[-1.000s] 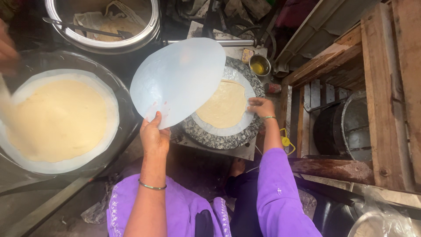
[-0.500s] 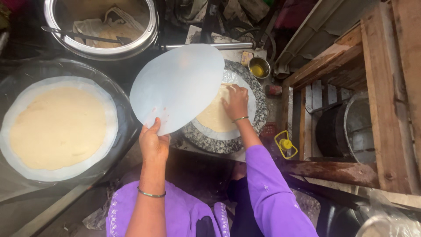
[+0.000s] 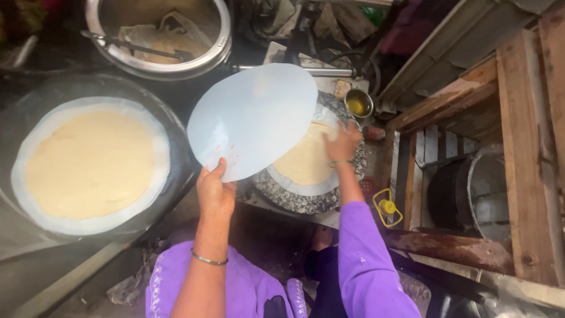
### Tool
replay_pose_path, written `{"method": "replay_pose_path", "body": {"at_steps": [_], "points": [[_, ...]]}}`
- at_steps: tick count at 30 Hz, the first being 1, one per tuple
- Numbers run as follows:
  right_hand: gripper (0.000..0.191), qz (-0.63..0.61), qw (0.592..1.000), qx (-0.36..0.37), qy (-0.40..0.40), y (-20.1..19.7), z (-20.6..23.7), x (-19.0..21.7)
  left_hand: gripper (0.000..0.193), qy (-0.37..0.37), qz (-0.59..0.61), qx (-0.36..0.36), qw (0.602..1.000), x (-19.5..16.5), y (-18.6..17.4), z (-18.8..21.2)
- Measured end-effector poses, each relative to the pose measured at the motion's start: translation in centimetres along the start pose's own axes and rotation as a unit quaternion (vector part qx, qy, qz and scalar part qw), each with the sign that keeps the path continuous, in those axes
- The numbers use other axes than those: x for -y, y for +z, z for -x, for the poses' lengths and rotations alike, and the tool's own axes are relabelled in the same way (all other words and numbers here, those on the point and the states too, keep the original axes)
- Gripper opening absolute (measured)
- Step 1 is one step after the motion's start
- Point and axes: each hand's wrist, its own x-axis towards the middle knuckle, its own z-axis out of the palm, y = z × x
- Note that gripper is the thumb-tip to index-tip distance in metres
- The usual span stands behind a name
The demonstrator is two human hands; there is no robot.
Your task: The person sits at a workbench making thin round dough discs. They place a dough ball between plastic sheets on a stone plate, pull a lever to lower a metal roller press over it, peel back the plastic, and stack the flattened disc with others on a tray.
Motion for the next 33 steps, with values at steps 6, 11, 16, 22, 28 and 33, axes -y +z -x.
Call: {"method": "replay_pose_path", "body": {"at_steps": [6, 11, 16, 22, 28, 33], "points": [[0.071, 0.097, 0.962, 0.074, 0.243, -2.3, 1.9, -4.6, 0.040, 0.007, 0.032, 0.023, 0.999, 0.8, -0.4, -1.0], [0.073, 0.096, 0.960, 0.115, 0.235, -1.7, 2.2, -3.4, 0.036, 0.005, 0.010, -0.013, 1.000, 2.1, -0.5, -1.7], [0.095, 0.267, 0.914, 0.119, 0.280, -1.0, 0.1, -1.0, 0.033, 0.038, 0.028, 0.006, 0.999, 2.7, -0.4, -2.7], [0.101, 0.233, 0.930, 0.133, 0.250, -0.3, -0.5, -0.8, 0.032, 0.029, 0.046, -0.004, 0.999, 3.1, 0.1, -3.8], [0.107, 0.279, 0.936, 0.056, 0.209, 0.0, -0.5, -1.4, 0.031, 0.029, 0.060, -0.003, 0.998, 2.9, -0.1, -4.0], [0.104, 0.270, 0.926, 0.141, 0.222, 0.2, -0.1, -0.3, 0.031, 0.039, 0.064, 0.001, 0.997, 2.9, 0.1, -4.1]]}}
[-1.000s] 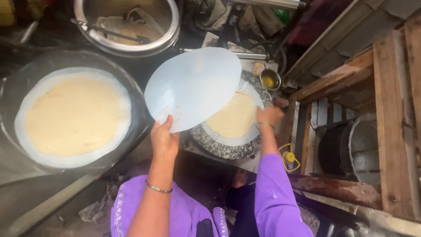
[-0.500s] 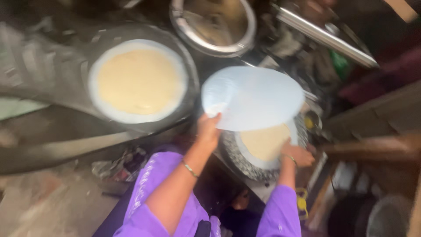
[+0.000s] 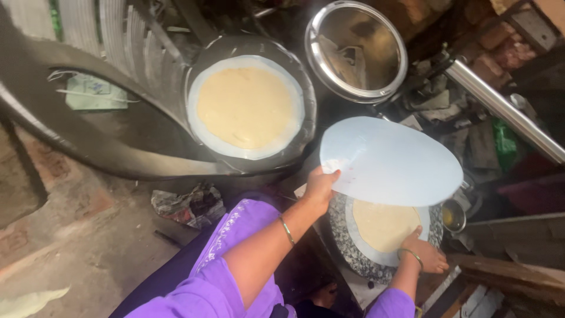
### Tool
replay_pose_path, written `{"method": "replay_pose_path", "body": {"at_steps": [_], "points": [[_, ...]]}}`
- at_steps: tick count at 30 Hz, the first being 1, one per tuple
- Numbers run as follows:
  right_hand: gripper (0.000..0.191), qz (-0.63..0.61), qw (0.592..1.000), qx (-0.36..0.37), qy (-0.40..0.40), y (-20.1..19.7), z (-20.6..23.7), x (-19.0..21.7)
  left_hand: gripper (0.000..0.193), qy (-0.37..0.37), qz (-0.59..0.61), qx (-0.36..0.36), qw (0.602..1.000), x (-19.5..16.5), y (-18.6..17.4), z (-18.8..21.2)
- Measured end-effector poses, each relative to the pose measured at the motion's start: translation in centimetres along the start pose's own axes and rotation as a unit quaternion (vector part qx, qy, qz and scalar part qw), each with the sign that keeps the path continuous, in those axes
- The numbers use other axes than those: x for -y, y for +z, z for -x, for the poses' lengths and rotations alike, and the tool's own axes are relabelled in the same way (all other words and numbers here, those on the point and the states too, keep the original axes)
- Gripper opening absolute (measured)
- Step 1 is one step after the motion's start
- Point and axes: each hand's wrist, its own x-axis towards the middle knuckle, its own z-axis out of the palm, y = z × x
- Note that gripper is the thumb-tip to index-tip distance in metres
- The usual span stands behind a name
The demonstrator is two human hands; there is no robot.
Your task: The person sits at a workbench making thin round dough discs. They place a dough ball between plastic sheets on a stone plate, pull a lever to lower a metal roller press over it, peel back the plastic, and stack the flattened disc with others on a tray.
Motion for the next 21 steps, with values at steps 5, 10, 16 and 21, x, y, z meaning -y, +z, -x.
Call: {"method": "replay_pose_path", "body": {"at_steps": [5, 10, 16, 21], "points": [[0.123, -0.065, 0.997, -0.018, 0.046, -1.0, -0.2, -0.6, 0.030, -0.009, -0.015, 0.000, 1.000, -0.2, 0.2, 0.4], [0.100, -0.142, 0.988, 0.064, 0.009, -2.0, -1.1, -1.7, 0.030, -0.015, -0.021, 0.003, 1.000, -0.9, 0.5, 0.9], [0.051, -0.502, 0.858, 0.091, 0.058, -2.0, -1.3, -2.3, 0.029, -0.024, -0.022, -0.015, 0.999, -1.4, 0.9, 1.3], [0.033, -0.466, 0.861, 0.007, -0.203, -2.8, -1.7, -2.5, 0.030, -0.014, 0.030, 0.035, 0.999, -2.7, 1.7, 2.0]]}}
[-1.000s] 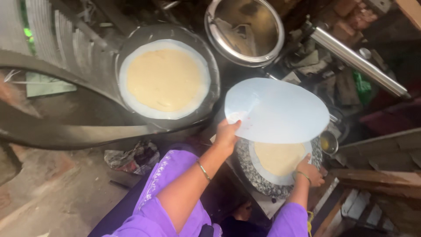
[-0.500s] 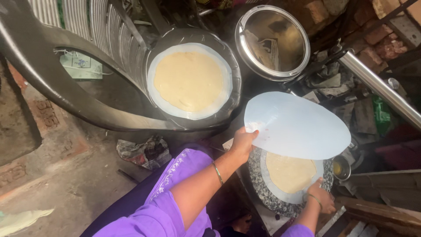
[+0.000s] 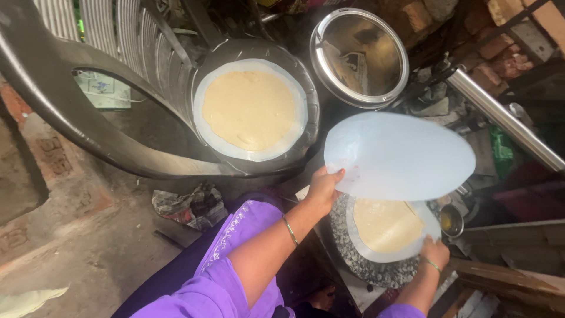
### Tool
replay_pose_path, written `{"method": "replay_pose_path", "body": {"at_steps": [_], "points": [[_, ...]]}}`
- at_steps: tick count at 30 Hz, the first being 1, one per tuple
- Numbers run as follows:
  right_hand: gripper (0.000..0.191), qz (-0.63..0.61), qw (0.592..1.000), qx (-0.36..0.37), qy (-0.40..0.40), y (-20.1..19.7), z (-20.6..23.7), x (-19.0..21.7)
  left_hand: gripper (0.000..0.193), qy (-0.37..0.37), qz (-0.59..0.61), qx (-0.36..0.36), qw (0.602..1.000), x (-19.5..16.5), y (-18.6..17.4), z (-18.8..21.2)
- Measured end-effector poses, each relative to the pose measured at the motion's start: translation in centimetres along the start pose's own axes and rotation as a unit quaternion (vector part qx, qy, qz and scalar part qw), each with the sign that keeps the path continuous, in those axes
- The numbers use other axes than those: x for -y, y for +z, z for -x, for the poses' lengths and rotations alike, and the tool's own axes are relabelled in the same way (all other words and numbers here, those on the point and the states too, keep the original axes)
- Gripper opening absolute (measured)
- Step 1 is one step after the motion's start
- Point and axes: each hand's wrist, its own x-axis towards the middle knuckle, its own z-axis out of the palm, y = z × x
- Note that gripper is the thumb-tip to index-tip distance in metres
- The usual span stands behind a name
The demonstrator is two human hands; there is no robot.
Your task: The person sits at a workbench making thin round dough discs. They place a dough ball between plastic sheets on a stone plate, pull a lever to lower a metal roller press over it, peel back the plastic, and stack the flattened disc with others on a tray.
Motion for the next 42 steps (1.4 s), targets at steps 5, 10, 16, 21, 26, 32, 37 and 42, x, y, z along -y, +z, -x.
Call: {"method": "replay_pose_path", "body": {"at_steps": [5, 10, 16, 21, 26, 32, 37, 42], "points": [[0.033, 0.107, 0.977, -0.051, -0.179, -1.1, 0.6, 6.1, 0.035, 0.003, 0.037, 0.096, 0.995, -2.9, 2.8, 1.9], [0.033, -0.054, 0.951, -0.014, -0.304, -1.0, 3.3, 19.9, 0.038, 0.027, 0.079, 0.153, 0.985, -7.2, 6.0, 4.7], [0.036, -0.251, 0.908, 0.142, -0.305, 3.4, 6.7, 36.0, 0.037, 0.110, 0.083, 0.196, 0.971, -11.5, 7.1, 7.1], [0.038, -0.263, 0.910, 0.258, -0.193, 9.3, 11.4, 39.6, 0.033, 0.155, 0.030, 0.144, 0.977, -12.0, 6.4, 5.9], [0.042, -0.230, 0.929, 0.287, -0.046, 12.6, 13.9, 34.5, 0.030, 0.148, 0.016, 0.097, 0.984, -9.9, 4.5, 2.3], [0.053, -0.265, 0.924, 0.242, 0.133, 4.4, 15.4, 15.2, 0.032, 0.148, -0.157, 0.032, 0.976, -4.0, 1.6, -0.9], [0.093, -0.502, 0.815, 0.211, 0.200, -3.7, 13.7, 4.9, 0.034, 0.218, -0.370, 0.070, 0.900, 0.8, 0.3, -1.2], [0.048, -0.383, 0.901, 0.120, 0.166, -5.1, 11.9, 0.9, 0.032, 0.063, -0.526, 0.036, 0.848, 3.0, -0.7, 0.5]]}}
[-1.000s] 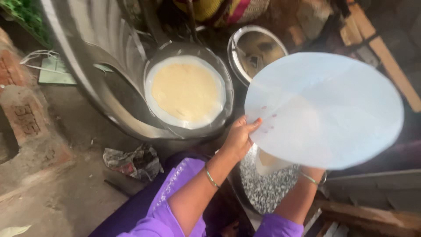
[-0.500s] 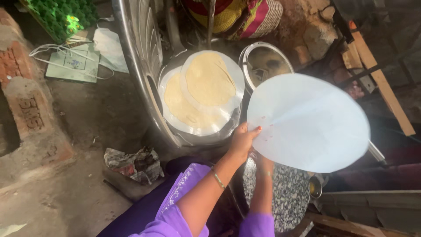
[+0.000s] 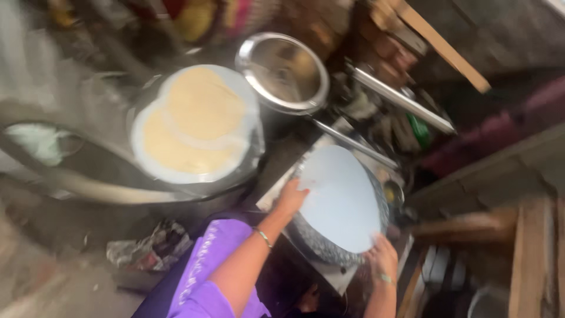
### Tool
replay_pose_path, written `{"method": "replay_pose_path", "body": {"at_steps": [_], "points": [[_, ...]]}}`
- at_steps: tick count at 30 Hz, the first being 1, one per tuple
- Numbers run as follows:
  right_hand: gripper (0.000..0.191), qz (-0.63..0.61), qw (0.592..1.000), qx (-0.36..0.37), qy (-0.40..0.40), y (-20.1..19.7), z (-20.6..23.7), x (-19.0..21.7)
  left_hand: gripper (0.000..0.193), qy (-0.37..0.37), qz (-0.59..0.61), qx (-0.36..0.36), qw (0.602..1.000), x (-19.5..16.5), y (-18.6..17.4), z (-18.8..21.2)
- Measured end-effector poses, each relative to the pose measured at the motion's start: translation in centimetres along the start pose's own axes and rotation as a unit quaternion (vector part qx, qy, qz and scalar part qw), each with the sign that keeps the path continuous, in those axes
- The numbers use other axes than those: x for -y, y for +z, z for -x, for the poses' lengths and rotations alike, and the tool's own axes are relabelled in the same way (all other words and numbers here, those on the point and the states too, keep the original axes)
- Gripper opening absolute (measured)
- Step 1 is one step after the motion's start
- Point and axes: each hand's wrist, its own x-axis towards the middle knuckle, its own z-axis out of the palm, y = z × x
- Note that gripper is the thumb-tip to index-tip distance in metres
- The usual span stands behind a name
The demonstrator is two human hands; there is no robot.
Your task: The person sits at a workbench making thin round dough discs. They place a dough ball between plastic sheets on a stone plate, pull a lever to lower a metal roller press over it, peel back the plastic, and stack the flattened disc with others on a tray.
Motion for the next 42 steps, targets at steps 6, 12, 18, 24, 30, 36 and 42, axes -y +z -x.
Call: {"method": "replay_pose_path", "body": {"at_steps": [6, 12, 18, 24, 30, 36, 42], "points": [[0.035, 0.131, 0.986, -0.099, -0.027, -2.1, -1.5, -2.7, 0.025, -0.003, -0.021, 0.072, 0.997, 1.7, 1.7, 1.1], [0.038, 0.093, 0.983, -0.118, -0.108, -3.6, -1.2, -3.9, 0.025, -0.059, 0.014, 0.099, 0.993, 3.8, 4.3, 1.6], [0.031, 0.047, 0.986, -0.137, -0.084, -3.7, -1.3, -2.9, 0.038, -0.092, 0.021, 0.083, 0.992, 3.5, 4.6, 1.4], [0.036, 0.033, 0.992, -0.115, -0.046, -3.1, -3.7, -4.1, 0.055, -0.129, 0.097, 0.098, 0.982, 4.1, 4.0, 1.0], [0.036, 0.107, 0.988, -0.112, -0.001, -3.2, -4.3, -5.1, 0.062, -0.113, 0.096, 0.126, 0.981, 5.4, 4.2, 0.8], [0.041, 0.196, 0.960, -0.187, 0.069, -3.4, -4.0, -4.9, 0.069, -0.095, 0.071, 0.144, 0.982, 5.8, 4.0, 0.6], [0.042, 0.242, 0.941, -0.234, 0.030, -4.8, -4.3, -5.6, 0.067, -0.097, 0.016, 0.118, 0.988, 6.2, 4.2, 0.6]]}}
